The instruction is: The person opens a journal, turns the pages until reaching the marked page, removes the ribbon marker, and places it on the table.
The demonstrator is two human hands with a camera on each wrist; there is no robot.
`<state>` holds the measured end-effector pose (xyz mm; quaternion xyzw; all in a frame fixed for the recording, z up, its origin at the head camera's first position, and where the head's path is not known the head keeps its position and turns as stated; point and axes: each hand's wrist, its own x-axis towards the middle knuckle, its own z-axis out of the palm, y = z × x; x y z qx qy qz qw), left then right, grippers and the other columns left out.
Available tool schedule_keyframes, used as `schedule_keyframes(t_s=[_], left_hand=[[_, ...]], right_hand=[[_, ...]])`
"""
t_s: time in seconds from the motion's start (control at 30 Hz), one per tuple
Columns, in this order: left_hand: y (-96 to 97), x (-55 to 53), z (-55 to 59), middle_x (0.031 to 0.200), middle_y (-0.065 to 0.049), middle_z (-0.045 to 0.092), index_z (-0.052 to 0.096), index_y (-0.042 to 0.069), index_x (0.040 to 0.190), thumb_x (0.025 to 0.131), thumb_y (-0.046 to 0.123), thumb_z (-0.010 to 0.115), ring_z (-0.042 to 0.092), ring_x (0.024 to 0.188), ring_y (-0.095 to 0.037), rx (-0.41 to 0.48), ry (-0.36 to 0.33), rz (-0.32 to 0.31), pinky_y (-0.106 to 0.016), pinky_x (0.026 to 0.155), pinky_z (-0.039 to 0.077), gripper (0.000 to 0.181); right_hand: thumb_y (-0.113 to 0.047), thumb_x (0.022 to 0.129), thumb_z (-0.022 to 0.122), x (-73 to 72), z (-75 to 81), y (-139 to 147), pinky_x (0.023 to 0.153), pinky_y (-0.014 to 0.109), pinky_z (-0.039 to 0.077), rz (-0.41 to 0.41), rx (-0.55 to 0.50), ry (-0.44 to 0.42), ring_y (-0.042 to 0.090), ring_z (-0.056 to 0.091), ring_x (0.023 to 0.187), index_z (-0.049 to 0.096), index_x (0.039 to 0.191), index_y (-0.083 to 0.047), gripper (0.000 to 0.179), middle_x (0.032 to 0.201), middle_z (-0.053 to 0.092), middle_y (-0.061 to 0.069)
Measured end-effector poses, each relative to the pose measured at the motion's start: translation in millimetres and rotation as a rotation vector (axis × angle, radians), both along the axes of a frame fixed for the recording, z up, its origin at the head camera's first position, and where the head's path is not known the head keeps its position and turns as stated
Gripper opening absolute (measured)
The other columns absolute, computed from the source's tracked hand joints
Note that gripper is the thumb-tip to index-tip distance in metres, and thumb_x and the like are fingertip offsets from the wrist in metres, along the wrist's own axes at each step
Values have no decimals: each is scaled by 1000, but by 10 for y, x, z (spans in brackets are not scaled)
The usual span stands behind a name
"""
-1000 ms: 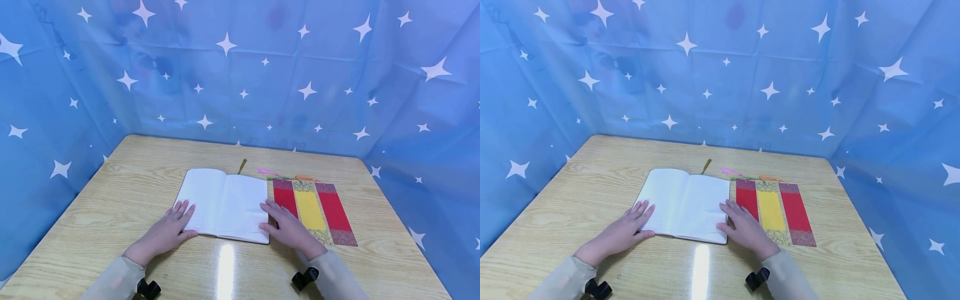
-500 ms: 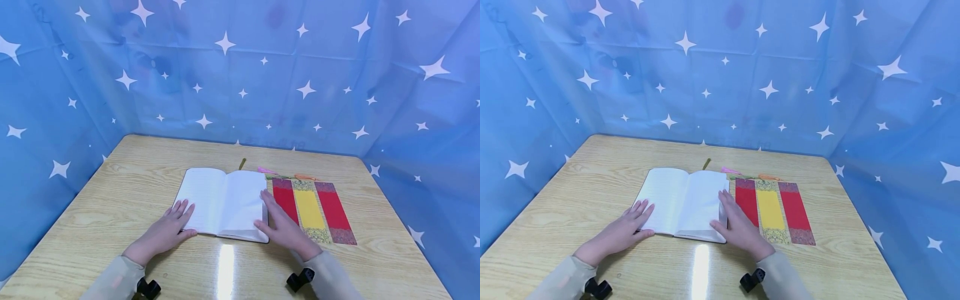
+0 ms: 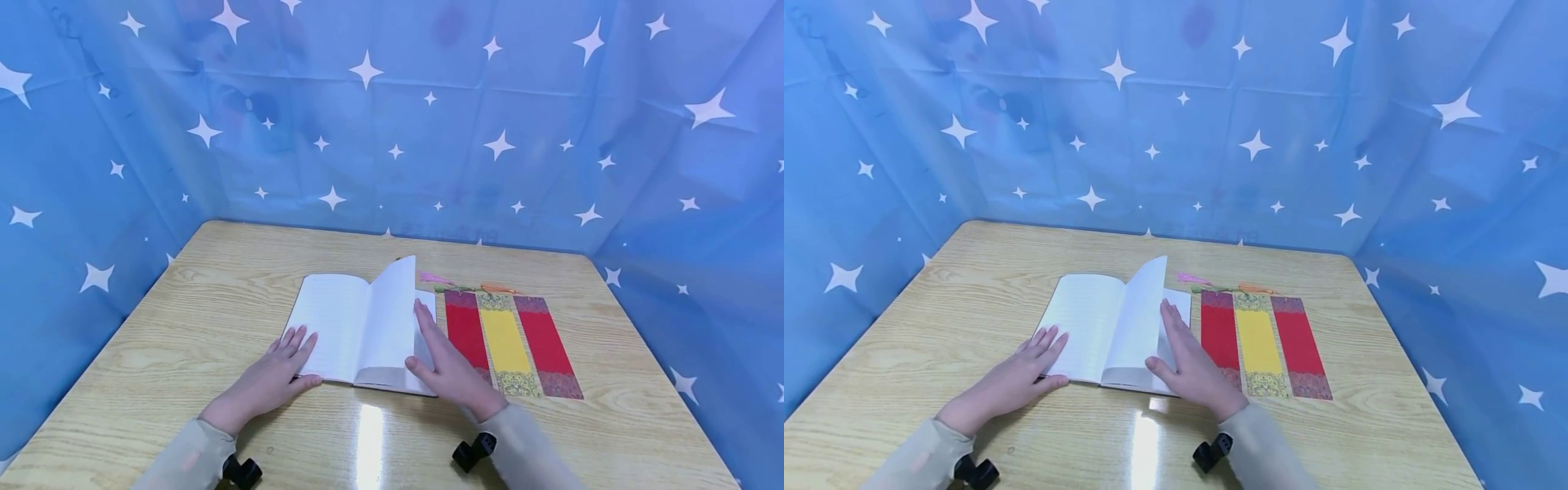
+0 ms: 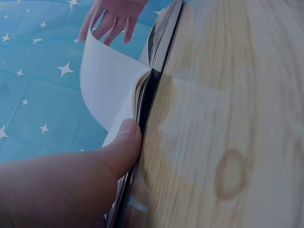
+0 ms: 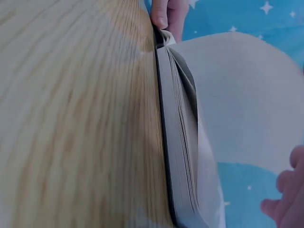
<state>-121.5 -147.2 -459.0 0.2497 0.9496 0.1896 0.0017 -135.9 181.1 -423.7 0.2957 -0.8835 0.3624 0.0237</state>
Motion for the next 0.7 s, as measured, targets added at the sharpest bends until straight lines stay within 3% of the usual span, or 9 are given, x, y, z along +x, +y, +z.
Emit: schedule_keyframes(t_s=[0.43,0.7], left_hand=[[-73,17,-24,152,-20,10,21,5,147,94,52,43,7,139,-37,28,10,5,-55,109,15,75],[-90,27,4,155,-14,-1,9,10,150,93,55,40,3,140,-31,44,2,10,-53,109,15,79]], right_hand=[[-29,87,63,-43,67,-253,108,49,23,78,5,32,21,4,141,-8,150,-16,95,156,-2,0],[-42,90,58,-71,39,-406,109,45,23,121,33,54,20,4,141,-11,149,-16,94,156,-2,3]])
